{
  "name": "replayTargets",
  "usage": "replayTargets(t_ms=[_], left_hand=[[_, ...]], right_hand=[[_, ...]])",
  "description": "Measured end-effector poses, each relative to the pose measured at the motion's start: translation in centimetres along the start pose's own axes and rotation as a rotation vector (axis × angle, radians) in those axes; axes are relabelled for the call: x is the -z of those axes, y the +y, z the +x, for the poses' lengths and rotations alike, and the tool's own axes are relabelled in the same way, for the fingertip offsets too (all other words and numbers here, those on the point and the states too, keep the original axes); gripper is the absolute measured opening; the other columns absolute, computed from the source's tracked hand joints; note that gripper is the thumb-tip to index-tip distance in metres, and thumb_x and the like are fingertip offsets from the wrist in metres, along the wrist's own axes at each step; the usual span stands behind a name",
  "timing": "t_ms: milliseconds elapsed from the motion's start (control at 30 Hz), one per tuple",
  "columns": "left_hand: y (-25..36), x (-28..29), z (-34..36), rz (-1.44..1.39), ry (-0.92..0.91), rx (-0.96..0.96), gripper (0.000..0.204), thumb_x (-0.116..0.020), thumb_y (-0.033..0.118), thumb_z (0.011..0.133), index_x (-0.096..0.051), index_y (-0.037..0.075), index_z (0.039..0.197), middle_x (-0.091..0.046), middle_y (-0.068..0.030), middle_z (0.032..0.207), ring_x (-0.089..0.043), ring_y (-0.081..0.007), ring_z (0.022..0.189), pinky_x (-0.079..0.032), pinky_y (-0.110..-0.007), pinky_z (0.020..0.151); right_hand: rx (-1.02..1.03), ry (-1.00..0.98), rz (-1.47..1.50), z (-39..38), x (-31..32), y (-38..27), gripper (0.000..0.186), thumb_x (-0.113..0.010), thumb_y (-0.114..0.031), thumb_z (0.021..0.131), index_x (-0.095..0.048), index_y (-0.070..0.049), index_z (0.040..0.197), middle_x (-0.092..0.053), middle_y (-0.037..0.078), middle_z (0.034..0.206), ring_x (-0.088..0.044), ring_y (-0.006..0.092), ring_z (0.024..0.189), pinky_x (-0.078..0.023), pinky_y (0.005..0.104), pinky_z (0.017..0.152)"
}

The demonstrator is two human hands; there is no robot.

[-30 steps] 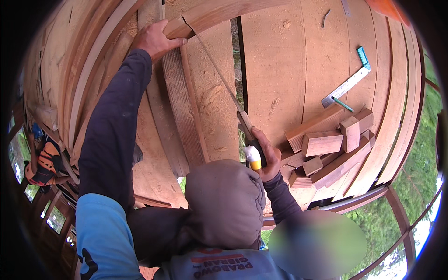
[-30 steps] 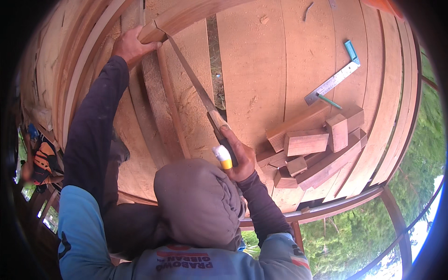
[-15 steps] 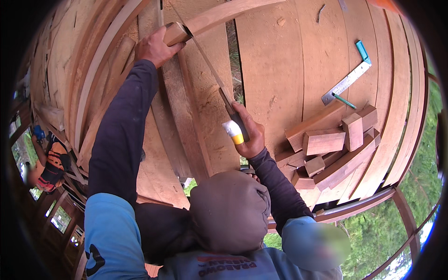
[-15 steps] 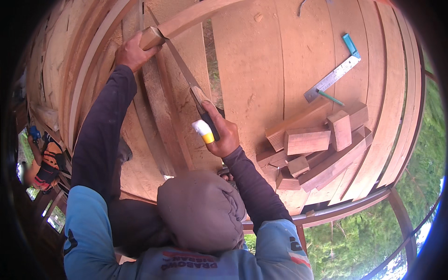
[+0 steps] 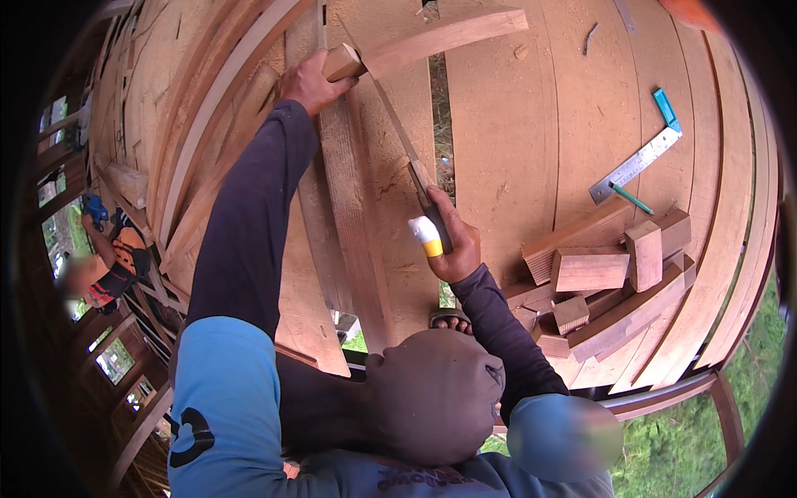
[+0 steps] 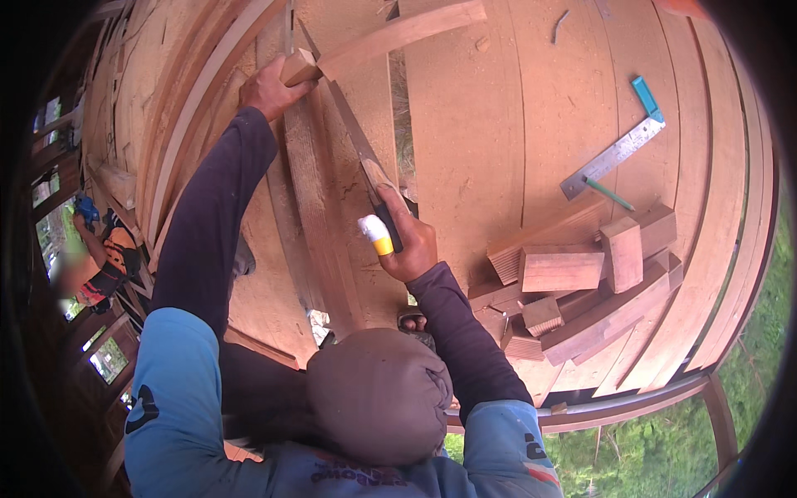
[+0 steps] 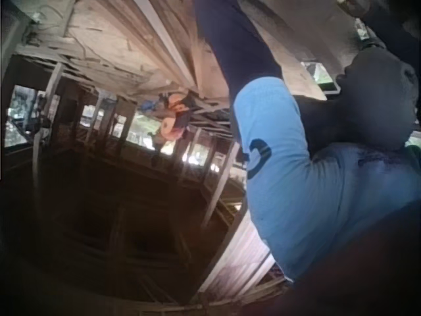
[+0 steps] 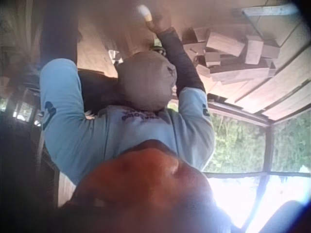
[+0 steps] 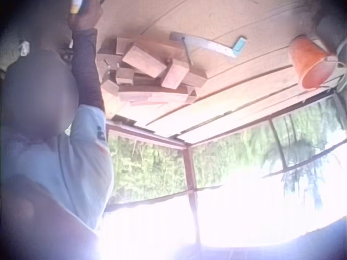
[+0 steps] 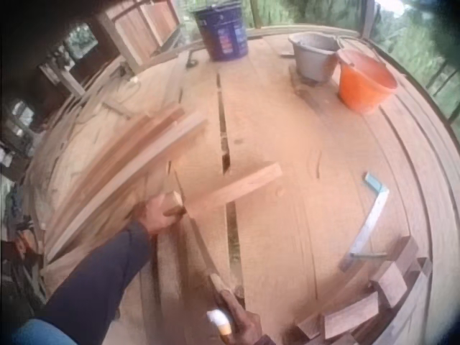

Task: The person uses a hand saw to cut a wooden plank on a partially constructed wooden platform. They position the plank, saw through it, and then move to another section to continue cutting.

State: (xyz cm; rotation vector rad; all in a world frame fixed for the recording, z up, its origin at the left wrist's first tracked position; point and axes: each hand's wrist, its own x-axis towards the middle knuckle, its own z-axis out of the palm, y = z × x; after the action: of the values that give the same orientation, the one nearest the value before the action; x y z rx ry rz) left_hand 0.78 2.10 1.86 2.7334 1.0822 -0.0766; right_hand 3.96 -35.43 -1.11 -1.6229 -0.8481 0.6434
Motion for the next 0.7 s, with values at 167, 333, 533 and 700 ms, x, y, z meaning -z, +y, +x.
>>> replayTargets(t_ms=[167, 333, 533, 700], left_hand=[[1.2, 1.3, -0.4, 0.015, -0.114, 0.109, 0.062, -0.084, 0.045, 0.079, -0.062, 0.003, 0.118, -0.072, -0.0233, 0.116, -0.070, -0.0385, 0.110, -0.053, -0.045, 0.095], [0.2, 1.9, -0.1, -0.013, -0.124, 0.144, 0.066, -0.088, 0.042, 0.076, -0.062, 0.006, 0.124, -0.072, -0.0218, 0.120, -0.069, -0.0389, 0.112, -0.053, -0.048, 0.098], [1.8, 0.5, 1.1, -0.049, -0.081, 0.014, 0.061, -0.084, 0.036, 0.080, -0.059, 0.001, 0.122, -0.068, -0.0276, 0.122, -0.066, -0.0429, 0.115, -0.051, -0.047, 0.098], [-0.5, 2.3, 0.4, -0.010, -0.148, 0.013, 0.056, -0.082, 0.036, 0.082, -0.056, -0.002, 0.114, -0.067, -0.0272, 0.118, -0.065, -0.0449, 0.113, -0.051, -0.049, 0.097]], right_hand=[[-0.015, 0.019, 0.078, 1.0, 0.5, -2.3, 0.067, -0.077, -0.011, 0.089, -0.049, -0.004, 0.150, -0.071, 0.026, 0.117, -0.075, 0.0371, 0.100, -0.059, 0.0371, 0.080], [0.037, 0.001, -0.001, 3.0, 0.2, -4.3, 0.065, -0.076, -0.010, 0.088, -0.051, -0.005, 0.148, -0.072, 0.025, 0.113, -0.075, 0.0388, 0.098, -0.059, 0.0414, 0.079], [0.065, 0.032, -0.008, 9.8, 0.0, -2.7, 0.064, -0.078, -0.012, 0.089, -0.052, -0.005, 0.147, -0.073, 0.024, 0.116, -0.075, 0.0364, 0.103, -0.060, 0.0388, 0.084], [0.114, 0.079, 0.097, 1.6, 3.4, -5.3, 0.065, -0.080, -0.007, 0.087, -0.051, 0.008, 0.144, -0.066, 0.026, 0.133, -0.070, 0.0296, 0.117, -0.053, 0.0357, 0.100]])
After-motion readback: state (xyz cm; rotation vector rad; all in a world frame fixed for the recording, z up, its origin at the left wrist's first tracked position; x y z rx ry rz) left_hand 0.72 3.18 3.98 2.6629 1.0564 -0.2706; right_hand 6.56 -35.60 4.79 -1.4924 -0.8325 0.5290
